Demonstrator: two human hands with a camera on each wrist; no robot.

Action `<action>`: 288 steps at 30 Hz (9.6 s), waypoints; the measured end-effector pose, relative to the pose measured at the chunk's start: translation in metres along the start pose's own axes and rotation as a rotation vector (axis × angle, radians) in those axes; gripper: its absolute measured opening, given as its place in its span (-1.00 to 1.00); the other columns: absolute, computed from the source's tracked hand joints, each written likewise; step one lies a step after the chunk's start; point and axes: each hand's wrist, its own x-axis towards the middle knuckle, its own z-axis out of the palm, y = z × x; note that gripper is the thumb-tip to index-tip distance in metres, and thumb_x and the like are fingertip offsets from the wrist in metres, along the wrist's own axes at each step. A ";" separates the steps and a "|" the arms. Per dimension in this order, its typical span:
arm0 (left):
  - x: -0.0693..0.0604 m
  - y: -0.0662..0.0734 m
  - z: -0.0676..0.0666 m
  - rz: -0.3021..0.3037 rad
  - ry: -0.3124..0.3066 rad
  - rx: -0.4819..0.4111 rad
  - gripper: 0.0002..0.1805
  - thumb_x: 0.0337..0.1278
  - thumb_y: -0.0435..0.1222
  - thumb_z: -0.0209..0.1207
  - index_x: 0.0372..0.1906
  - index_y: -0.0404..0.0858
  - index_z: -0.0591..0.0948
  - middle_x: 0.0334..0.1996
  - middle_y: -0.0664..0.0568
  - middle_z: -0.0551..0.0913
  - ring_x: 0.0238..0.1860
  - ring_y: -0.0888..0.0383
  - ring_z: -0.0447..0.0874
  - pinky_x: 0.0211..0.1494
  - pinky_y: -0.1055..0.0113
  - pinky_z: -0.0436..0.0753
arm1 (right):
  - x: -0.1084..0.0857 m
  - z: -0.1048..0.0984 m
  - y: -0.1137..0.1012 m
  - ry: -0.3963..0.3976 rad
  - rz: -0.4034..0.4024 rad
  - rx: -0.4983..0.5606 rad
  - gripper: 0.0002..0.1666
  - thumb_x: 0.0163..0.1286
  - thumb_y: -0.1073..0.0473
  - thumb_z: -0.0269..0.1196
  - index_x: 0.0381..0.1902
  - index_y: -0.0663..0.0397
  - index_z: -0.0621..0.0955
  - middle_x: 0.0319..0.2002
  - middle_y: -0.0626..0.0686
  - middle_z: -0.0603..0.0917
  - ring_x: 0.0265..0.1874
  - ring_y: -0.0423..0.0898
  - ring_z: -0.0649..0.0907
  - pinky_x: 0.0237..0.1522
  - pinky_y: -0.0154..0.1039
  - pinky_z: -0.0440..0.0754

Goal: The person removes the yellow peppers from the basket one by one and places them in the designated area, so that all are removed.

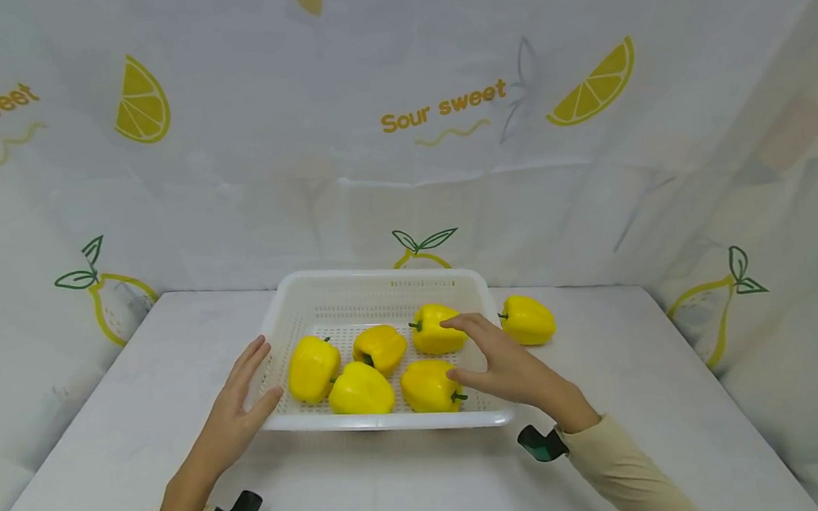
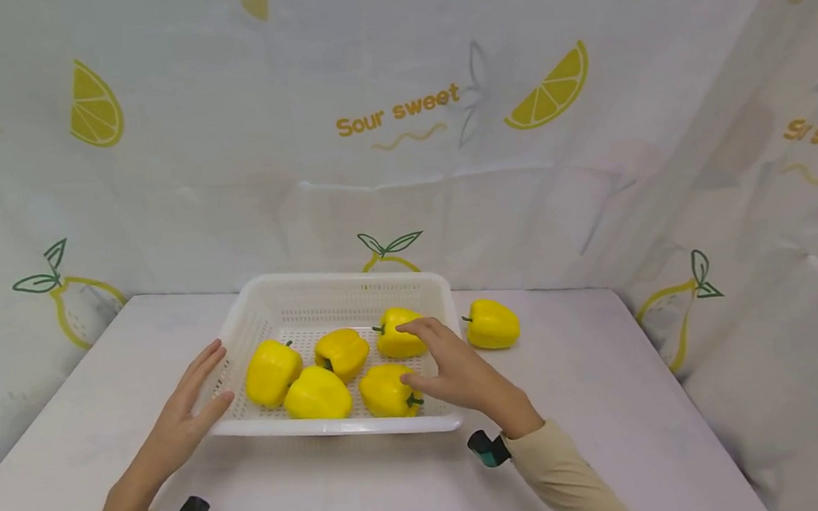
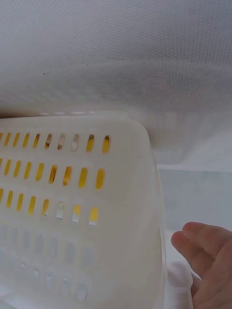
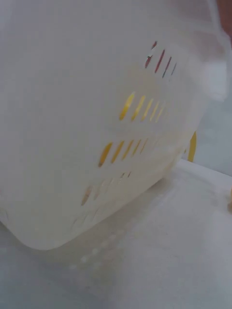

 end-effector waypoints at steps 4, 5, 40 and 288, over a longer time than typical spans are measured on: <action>-0.001 -0.001 0.001 -0.007 0.002 -0.002 -0.26 0.29 -0.34 0.15 0.50 -0.39 0.17 0.57 -0.27 -0.01 0.53 -0.41 -0.07 0.38 -0.50 0.04 | 0.002 0.003 -0.002 -0.044 0.015 -0.001 -0.21 0.28 -0.01 0.37 0.40 0.04 0.36 0.41 0.10 0.36 0.36 0.10 0.44 0.36 0.14 0.45; -0.001 -0.002 0.001 -0.007 0.003 -0.003 -0.26 0.29 -0.34 0.15 0.50 -0.38 0.17 0.57 -0.27 0.00 0.53 -0.41 -0.07 0.38 -0.50 0.04 | 0.002 0.004 -0.002 -0.051 0.016 -0.010 -0.21 0.28 -0.02 0.37 0.40 0.03 0.36 0.42 0.08 0.36 0.37 0.08 0.44 0.37 0.13 0.45; 0.000 -0.001 0.003 -0.021 0.015 0.013 -0.29 0.29 -0.36 0.13 0.49 -0.41 0.19 0.56 -0.28 0.02 0.52 -0.41 -0.04 0.38 -0.48 0.09 | 0.010 0.025 -0.008 -0.127 0.009 -0.385 -0.24 0.01 -0.34 0.46 0.12 -0.12 0.64 0.08 -0.04 0.73 0.01 -0.03 0.67 0.16 -0.01 0.59; -0.002 -0.003 0.007 0.002 0.072 0.007 -0.35 0.29 -0.39 0.10 0.47 -0.38 0.25 0.54 -0.26 0.08 0.51 -0.38 0.01 0.35 -0.47 0.13 | -0.055 -0.021 0.092 0.075 0.386 0.023 0.02 0.03 0.22 0.54 0.38 0.28 0.27 0.27 0.39 0.35 0.22 0.33 0.41 0.30 0.40 0.34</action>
